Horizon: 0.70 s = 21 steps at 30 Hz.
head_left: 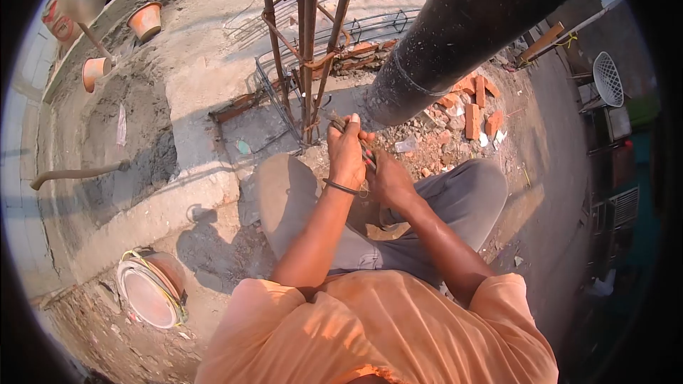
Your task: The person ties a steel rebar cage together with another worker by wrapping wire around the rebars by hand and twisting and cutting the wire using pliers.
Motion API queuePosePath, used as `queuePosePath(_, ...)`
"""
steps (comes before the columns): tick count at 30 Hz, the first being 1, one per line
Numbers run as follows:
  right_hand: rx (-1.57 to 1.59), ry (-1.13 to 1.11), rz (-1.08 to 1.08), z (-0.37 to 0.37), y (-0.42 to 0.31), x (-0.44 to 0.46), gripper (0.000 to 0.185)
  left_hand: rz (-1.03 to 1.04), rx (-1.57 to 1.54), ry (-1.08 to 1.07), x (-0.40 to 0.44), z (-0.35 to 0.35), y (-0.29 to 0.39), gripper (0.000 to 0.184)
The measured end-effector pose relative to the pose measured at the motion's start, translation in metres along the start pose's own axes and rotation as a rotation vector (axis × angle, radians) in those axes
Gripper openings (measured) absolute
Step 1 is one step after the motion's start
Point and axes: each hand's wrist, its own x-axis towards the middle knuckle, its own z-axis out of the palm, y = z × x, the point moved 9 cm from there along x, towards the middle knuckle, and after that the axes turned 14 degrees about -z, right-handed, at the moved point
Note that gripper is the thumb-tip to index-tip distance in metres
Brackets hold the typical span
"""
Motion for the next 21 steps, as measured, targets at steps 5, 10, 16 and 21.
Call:
queuePosePath(5,2.189,-0.763,0.197,0.058,-0.063,-0.036,0.034,-0.078,0.292,-0.161,-0.052,-0.024,0.025,0.028)
queuePosePath(10,1.837,-0.519,0.218,0.080,-0.057,-0.026,0.043,0.330,0.647,0.115,-0.072,-0.055,0.096,0.040)
queuePosePath(16,1.999,-0.728,0.030,0.084,-0.056,-0.042,0.043,0.210,0.594,0.017,-0.053,-0.031,0.047,0.046)
queuePosePath(21,1.439,-0.350,0.210,0.068,-0.038,-0.040,0.036,0.185,0.640,-0.016,-0.046,-0.039,0.029,0.042)
